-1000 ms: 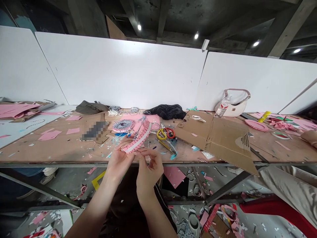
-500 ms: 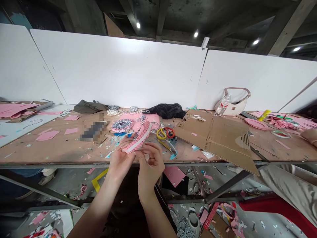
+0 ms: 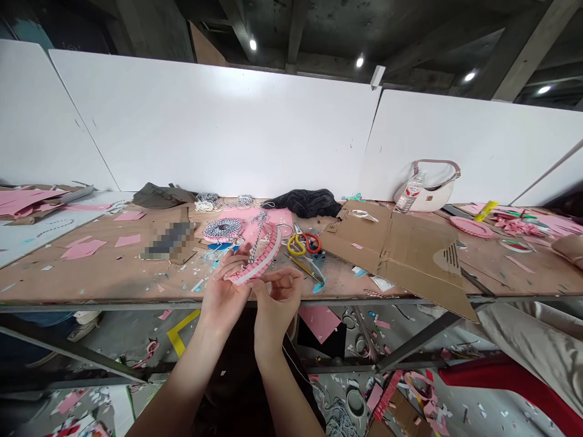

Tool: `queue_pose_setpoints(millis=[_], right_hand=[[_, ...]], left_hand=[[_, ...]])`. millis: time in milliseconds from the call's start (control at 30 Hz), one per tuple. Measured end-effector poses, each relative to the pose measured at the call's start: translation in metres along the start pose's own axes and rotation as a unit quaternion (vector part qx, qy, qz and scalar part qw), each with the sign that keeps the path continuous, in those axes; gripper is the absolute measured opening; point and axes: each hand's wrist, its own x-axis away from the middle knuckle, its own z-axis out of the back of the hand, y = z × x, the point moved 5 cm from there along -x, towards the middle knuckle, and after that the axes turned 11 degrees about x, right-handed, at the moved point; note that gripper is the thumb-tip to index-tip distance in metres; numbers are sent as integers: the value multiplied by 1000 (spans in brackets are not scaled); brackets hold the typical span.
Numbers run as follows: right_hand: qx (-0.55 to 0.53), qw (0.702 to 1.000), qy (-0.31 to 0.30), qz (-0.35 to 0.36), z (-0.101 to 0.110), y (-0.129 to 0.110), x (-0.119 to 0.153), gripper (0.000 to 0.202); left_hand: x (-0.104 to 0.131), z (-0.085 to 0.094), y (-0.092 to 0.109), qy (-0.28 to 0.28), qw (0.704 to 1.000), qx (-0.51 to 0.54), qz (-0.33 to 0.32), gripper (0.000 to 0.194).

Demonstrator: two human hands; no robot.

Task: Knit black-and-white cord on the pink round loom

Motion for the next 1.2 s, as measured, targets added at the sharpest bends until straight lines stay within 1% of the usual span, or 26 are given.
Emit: queue_pose_setpoints(millis=[67,100,133,167,200,300,400,500,567,667,767,933,1000,1100,1200], right_hand=[[-3,999,-2,49,1,-5,-1,56],[3,997,-7,76,1,-7,-1,63],[11,995,-15,96,1,-8,-2,65],[20,994,-28,107,2,-8,-3,62],[32,992,-46,111,2,-8,-5,55],[78,983,-123,108,0,-6,-8,34],[118,967,-193,116,-2,-9,-9,25],[116,960,-227,119,-3,-11,-9,19],[95,963,-231,105,-3,-11,-8,14],[68,970,-217,85,-3,-8,-7,8],[51,975,-202,82,-3,-4,-5,8],[43,976,-198,74,-2,4,-5,9],[33,980,-190,41,-2,10,-6,11],[-17,982,-185,-20,-5,15,-5,20],[-32,982,-178,-48,-1,7,-5,26]], left_hand=[[1,-2,-2,7,1000,-8,-6,34],[1,-4,-2,10,1000,-18,-14,35],[2,-5,-2,12,999,-31,-23,35],[3,-7,-1,12,998,-48,-34,35],[4,-8,-1,10,997,-67,-46,36],[7,-12,3,-5,987,-138,-81,32],[8,-14,7,-23,974,-202,-103,23],[8,-14,9,-32,965,-236,-112,14],[7,-13,10,-32,962,-246,-111,11],[8,-13,10,-33,961,-251,-115,9],[8,-12,9,-36,959,-253,-120,9],[5,-9,10,-38,962,-240,-123,12],[3,-8,12,-36,959,-245,-139,11],[1,-9,18,-45,945,-270,-179,5],[-1,-13,25,-65,931,-291,-208,5]])
